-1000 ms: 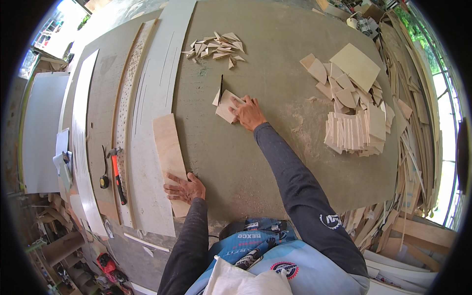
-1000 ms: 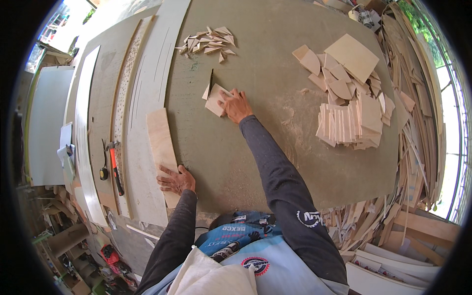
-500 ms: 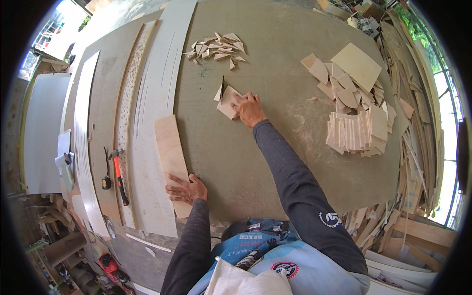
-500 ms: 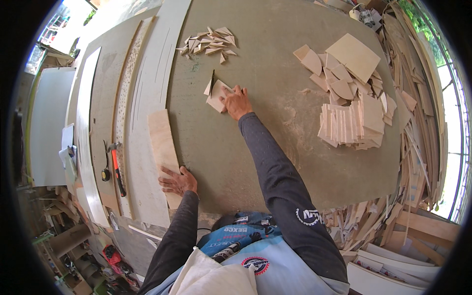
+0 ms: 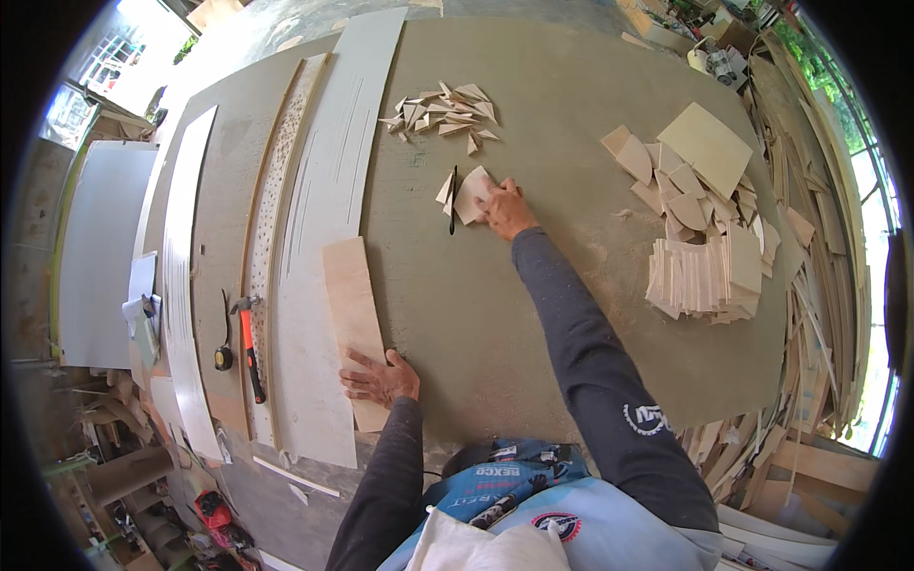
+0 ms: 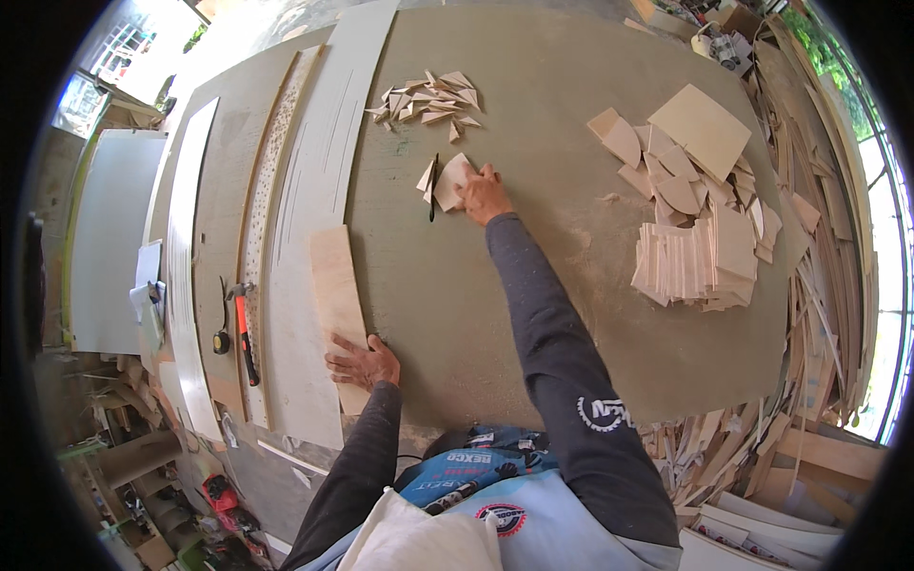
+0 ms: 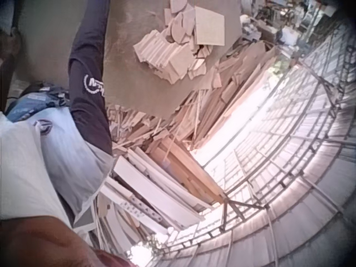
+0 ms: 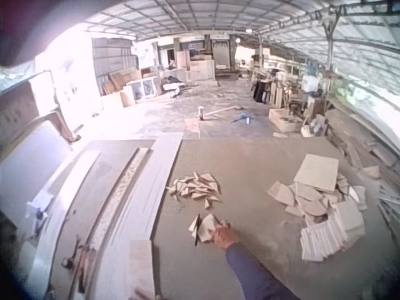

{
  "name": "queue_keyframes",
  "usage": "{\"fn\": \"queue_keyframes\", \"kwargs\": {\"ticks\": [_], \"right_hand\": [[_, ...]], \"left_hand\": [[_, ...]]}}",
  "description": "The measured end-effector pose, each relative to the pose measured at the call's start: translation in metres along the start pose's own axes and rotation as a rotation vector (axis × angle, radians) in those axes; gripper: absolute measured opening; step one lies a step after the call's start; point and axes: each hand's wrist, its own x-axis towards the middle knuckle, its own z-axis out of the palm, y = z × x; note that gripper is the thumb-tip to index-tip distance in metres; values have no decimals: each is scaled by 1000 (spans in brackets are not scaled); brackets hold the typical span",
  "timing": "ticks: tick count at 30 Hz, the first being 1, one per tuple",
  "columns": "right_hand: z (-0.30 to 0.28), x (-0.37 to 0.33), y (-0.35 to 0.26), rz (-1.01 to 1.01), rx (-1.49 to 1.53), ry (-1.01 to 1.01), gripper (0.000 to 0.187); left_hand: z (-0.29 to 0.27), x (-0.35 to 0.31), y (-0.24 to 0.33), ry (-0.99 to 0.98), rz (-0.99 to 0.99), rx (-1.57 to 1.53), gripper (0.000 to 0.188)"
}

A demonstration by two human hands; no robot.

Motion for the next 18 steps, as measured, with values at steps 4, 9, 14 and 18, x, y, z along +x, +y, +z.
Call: {"fn": "queue_keyframes", "kwargs": {"ticks": [4,9,14,18], "right_hand": [[2,-7,5,-4,169,70,40],[3,-24,-1,-38,276,39,39],[14,-33,-1,-110,335,64,47],[15,-36,-3,-124,341,68,45]], "left_hand": [[1,1,0,36,8,17,91],[7,3,-5,53,8,6,90],[4,1,-3,38,11,-5,90],[5,3,-4,23,7,5,90]]}}
